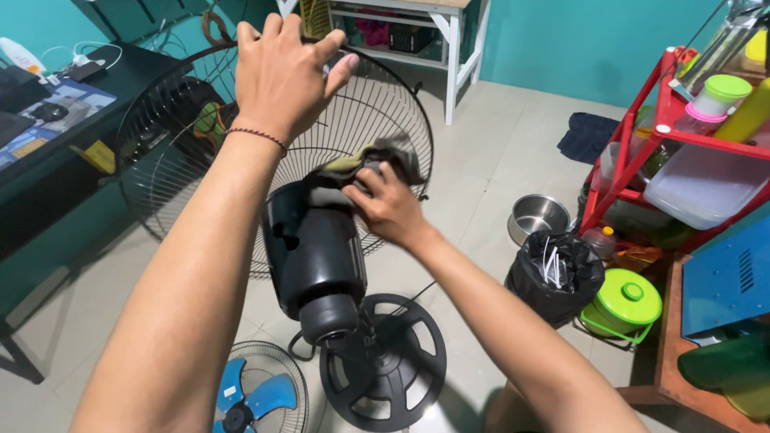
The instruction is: The person disassembles a standing electric fan by removing the front grille, the fan blades, and the central hub cap. They then use a cloth to wipe the motor housing and the inner cage. The video ends with the fan partially disassembled and cleaned.
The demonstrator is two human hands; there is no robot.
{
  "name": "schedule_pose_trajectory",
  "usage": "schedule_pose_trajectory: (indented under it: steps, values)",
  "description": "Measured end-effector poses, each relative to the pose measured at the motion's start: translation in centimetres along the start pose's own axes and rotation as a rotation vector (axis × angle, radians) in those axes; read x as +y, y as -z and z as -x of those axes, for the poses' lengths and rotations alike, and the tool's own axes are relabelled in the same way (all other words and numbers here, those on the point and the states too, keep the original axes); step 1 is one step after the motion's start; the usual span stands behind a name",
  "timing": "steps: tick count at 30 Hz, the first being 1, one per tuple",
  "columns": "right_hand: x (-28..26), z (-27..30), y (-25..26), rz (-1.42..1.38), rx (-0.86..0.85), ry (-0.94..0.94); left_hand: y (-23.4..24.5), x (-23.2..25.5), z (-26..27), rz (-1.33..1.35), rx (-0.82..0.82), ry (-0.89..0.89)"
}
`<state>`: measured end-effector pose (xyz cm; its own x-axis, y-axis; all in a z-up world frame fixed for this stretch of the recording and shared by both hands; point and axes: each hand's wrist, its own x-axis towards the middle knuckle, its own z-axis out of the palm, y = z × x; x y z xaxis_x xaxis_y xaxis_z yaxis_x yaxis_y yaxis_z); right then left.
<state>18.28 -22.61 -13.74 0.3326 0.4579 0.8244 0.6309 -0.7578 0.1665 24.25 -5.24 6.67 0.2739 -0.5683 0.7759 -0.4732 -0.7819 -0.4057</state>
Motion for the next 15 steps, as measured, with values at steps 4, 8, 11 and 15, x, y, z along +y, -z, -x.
schedule_pose_trajectory:
  steps: [4,8,11,15]
  values:
    - [4.3,-1.5,1.7,-0.019,0.162,-0.157,-0.1,0.5,-0.1,0.037,-0.007,-0.004]
    - [6.7,-2.8,3.3,-0.083,0.271,-0.429,-0.4,1.4,-0.3,0.018,0.058,-0.035]
    - [4.7,-2.2,1.4,0.029,0.228,-0.424,-0.6,1.4,-0.5,-0.038,0.056,-0.027]
    - [0.6,1.7,-0.4,-0.068,0.137,-0.185,-0.6,0.7,-0.2,-0.038,0.023,-0.006]
